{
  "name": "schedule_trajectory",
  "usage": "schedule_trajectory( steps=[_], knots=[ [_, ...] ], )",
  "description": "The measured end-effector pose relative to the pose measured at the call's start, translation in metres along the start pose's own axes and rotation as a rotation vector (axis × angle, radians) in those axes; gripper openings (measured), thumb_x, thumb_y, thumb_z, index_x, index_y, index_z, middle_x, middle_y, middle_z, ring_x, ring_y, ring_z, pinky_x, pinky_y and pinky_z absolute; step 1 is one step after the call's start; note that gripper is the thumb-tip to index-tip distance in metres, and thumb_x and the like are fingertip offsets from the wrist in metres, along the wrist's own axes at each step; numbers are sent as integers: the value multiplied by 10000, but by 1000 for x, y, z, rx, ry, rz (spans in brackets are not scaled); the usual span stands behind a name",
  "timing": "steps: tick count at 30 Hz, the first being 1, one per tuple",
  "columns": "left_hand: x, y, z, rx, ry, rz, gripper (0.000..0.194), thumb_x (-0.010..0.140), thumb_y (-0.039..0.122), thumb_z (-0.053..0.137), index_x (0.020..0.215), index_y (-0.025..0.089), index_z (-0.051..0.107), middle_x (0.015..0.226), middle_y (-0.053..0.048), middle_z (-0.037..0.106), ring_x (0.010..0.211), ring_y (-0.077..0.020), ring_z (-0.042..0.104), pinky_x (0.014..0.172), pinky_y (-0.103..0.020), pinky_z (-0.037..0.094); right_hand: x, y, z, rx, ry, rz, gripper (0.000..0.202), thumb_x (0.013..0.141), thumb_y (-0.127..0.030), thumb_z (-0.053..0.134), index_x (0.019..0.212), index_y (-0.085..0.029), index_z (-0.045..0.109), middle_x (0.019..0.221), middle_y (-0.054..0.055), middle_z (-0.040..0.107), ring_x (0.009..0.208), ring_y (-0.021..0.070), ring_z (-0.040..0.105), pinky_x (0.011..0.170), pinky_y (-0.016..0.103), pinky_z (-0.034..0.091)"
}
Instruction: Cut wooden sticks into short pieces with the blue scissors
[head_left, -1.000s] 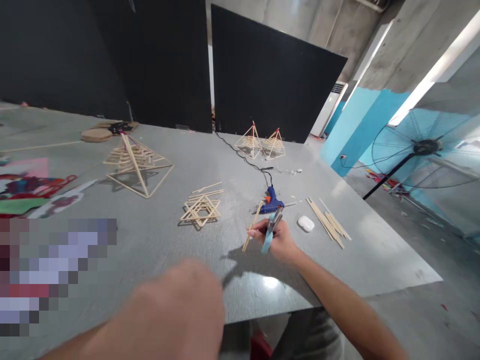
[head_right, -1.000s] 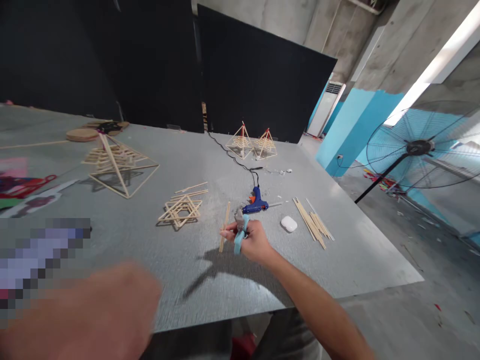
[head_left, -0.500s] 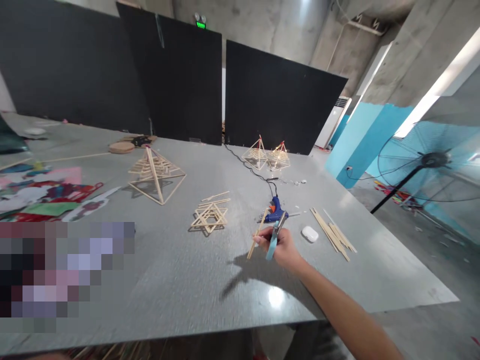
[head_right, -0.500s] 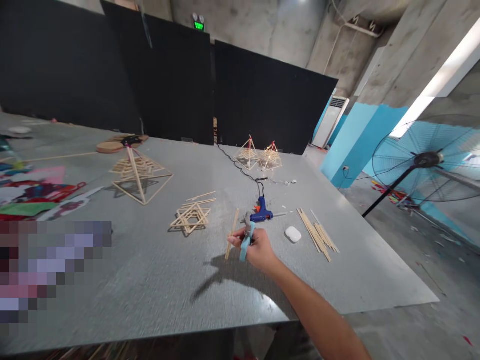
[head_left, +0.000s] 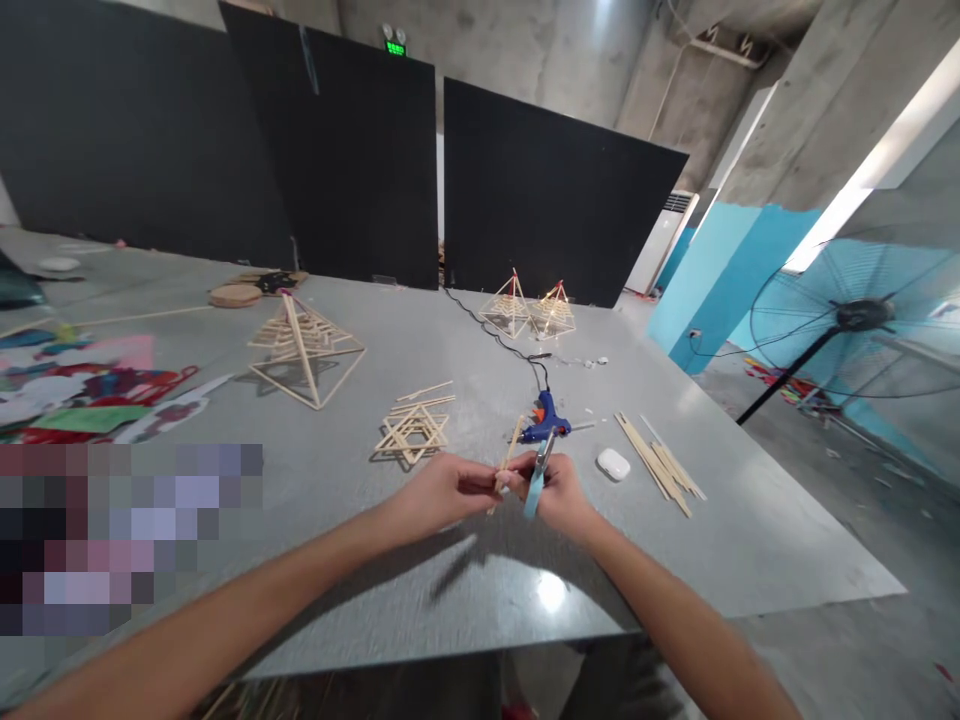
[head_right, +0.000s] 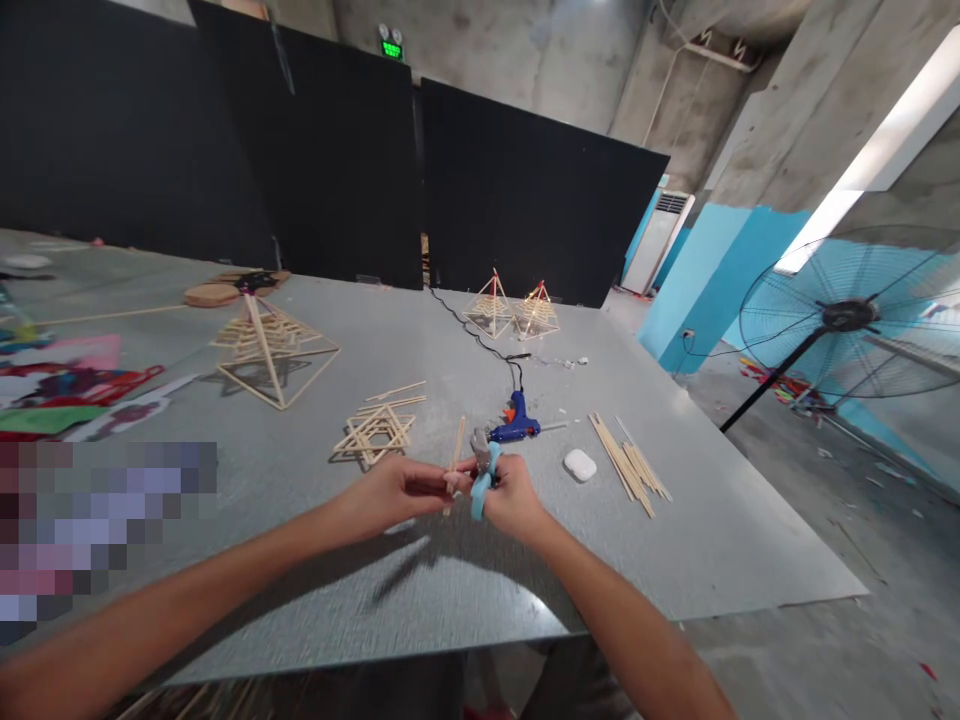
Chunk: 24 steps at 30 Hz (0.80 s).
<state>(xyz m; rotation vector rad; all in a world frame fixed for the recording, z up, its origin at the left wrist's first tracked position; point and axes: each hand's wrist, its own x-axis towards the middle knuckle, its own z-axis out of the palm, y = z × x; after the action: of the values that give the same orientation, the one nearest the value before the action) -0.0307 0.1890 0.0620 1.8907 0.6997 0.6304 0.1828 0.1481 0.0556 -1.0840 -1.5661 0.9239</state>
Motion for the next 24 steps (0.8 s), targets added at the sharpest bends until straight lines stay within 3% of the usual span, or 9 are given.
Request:
schedule_trajectory(
  steps=[3,11,18,21,24],
  knots=[
    [3,0,6,15,-14,24,321,898,407,654,743,166,799,638,-2,659,631,-181,585,606,-243,450,0,-3,0,17,-29,6,400,843,-588,829,785,-193,802,721,66,735,639,179,622,588,300,548],
    [1,-8,16,42,46,95,388,962,422,575,841,164,838,615,25,544,574,-125,401,563,-234,321,-2,2,0,94,-34,55,356,785,-544,898,784,-199,812,664,36,721,585,172,634,588,295,547],
    [-7,-4,19,67,67,140,421,1021,424,548,829,171,824,615,33,487,581,-120,331,566,-245,299,-10,0,2,14,-27,32,336,863,-537,829,863,-201,822,676,48,718,596,190,647,562,309,522],
    [-14,2,21,61,53,156,431,1037,449,550,873,166,830,604,38,450,579,-119,291,553,-244,277,-14,-14,-9,-57,13,-3,280,850,-483,826,935,-216,817,621,-3,649,536,156,554,524,290,445],
    [-24,8,25,33,4,187,450,1071,469,554,943,142,836,618,31,473,584,-112,320,566,-230,305,-20,-35,-33,-160,9,-16,199,839,-414,828,873,-221,794,587,-25,586,510,133,464,511,284,368]
  ],
)
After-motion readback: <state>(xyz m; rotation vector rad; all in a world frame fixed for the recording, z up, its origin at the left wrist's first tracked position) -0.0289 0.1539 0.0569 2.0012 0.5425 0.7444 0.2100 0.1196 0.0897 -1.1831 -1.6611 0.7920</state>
